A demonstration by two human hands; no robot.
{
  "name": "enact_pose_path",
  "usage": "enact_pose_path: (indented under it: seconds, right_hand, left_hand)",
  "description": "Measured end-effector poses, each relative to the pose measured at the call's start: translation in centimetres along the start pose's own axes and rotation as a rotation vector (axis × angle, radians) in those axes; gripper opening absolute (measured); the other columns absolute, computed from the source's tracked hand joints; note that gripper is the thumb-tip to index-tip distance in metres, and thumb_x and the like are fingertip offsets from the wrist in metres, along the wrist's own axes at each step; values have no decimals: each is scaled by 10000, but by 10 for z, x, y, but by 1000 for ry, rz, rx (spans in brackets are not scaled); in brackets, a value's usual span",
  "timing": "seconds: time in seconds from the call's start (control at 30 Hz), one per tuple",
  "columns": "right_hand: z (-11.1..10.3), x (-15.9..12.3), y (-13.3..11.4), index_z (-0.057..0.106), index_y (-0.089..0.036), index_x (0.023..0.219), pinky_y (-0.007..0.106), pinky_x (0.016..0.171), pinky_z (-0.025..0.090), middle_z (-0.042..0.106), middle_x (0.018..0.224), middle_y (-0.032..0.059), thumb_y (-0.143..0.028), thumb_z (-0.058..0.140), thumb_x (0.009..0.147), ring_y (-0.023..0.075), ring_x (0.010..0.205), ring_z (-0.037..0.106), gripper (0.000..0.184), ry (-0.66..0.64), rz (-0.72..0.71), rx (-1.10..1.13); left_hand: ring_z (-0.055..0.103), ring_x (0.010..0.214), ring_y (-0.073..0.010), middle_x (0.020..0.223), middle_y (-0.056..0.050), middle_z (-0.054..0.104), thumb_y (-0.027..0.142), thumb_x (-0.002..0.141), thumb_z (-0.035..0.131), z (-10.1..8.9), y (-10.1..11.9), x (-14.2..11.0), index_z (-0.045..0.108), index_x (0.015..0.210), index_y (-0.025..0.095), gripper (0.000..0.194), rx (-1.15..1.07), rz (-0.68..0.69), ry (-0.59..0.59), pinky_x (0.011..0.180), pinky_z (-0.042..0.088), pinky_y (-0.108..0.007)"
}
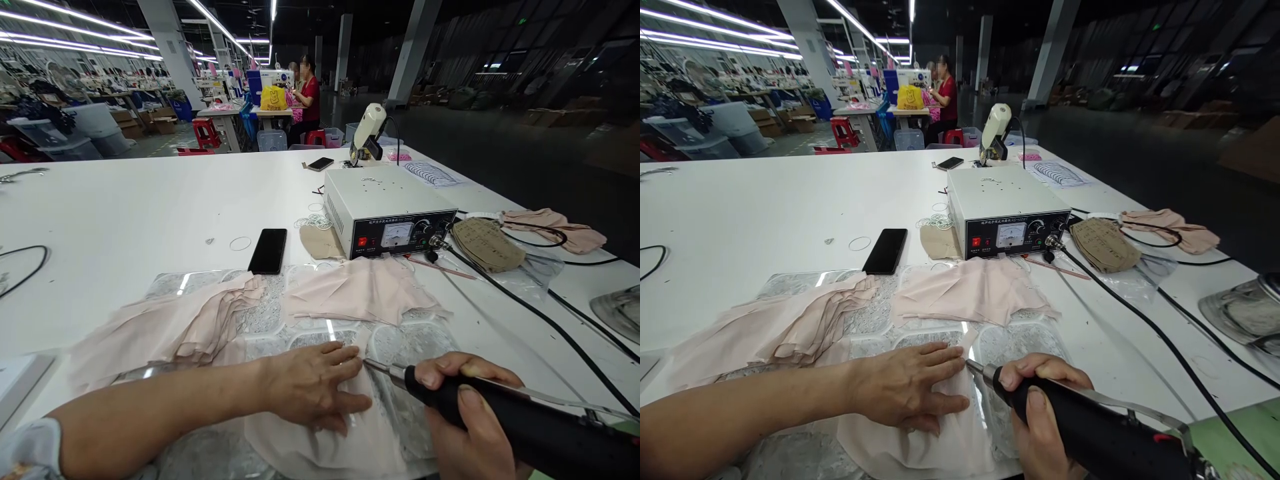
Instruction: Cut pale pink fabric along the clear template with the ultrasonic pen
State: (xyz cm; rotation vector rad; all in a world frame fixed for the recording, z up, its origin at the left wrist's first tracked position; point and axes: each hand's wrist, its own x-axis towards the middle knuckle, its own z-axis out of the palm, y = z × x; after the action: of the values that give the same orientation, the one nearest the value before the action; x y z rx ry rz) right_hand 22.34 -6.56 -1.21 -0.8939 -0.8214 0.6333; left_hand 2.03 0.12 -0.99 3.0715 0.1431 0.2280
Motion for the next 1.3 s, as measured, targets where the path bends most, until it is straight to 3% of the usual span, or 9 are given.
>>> enact_pose_path:
  seconds: [0.63, 0.77, 0.9, 1.0, 1.1, 1.2, 1.3]
  right_hand:
    - [2, 5, 6, 516, -208, 837, 334, 575, 536, 542, 753, -13, -176, 585, 780, 132, 595, 560, 95, -27, -52, -38]
    - [1, 6, -2, 551, -199, 824, 317, 539, 531, 524, 744, -11, -172, 585, 733, 132, 605, 552, 101, 99, -22, 34]
    - [-13, 6, -13, 572, -194, 758, 288, 497, 504, 485, 736, -6, -177, 582, 654, 137, 626, 530, 106, 282, -16, 92]
    - [-24, 3, -19, 557, -199, 718, 272, 496, 487, 469, 763, -8, -167, 592, 597, 133, 653, 517, 131, 417, 53, 152]
    - [-31, 0, -23, 551, -204, 720, 248, 495, 453, 463, 792, -12, -156, 594, 560, 134, 693, 508, 172, 534, 67, 198]
    - [-36, -2, -24, 559, -211, 742, 273, 536, 450, 472, 748, -21, -177, 583, 598, 126, 644, 491, 150, 514, 80, 191]
    - [-42, -2, -23, 536, -223, 760, 293, 578, 454, 481, 750, -33, -164, 583, 627, 127, 638, 501, 152, 468, 86, 203]
  left_hand:
    - [505, 1258, -325, 1245, -177, 584, 493, 940, 552, 0, 1, 0, 607, 1269, 224, 428, -9, -15, -13, 1043, 415, -419]
    - [518, 1250, -324, 1254, -187, 578, 488, 960, 511, 4, 0, -1, 599, 1271, 204, 431, -45, -20, 20, 1050, 421, -432]
    - [452, 1333, -305, 1424, -180, 462, 468, 973, 506, -6, -2, -5, 587, 1286, 189, 427, -145, -40, 16, 1118, 372, -416]
    - [422, 1358, -297, 1442, -188, 444, 380, 1007, 457, -20, 3, -11, 552, 1315, 147, 397, -187, -157, 30, 1096, 409, -395]
    - [559, 1195, -258, 1272, -167, 570, 294, 1006, 446, -28, 17, -19, 592, 1215, 126, 305, -234, -345, 79, 1000, 492, -361]
    - [622, 982, -217, 1099, -117, 619, 264, 953, 528, -28, 31, -24, 629, 1082, 148, 201, -287, -524, 67, 877, 539, -336]
    - [605, 944, -227, 1044, -92, 617, 304, 878, 651, -23, 42, -25, 627, 1004, 160, 192, -301, -650, 18, 839, 534, -356]
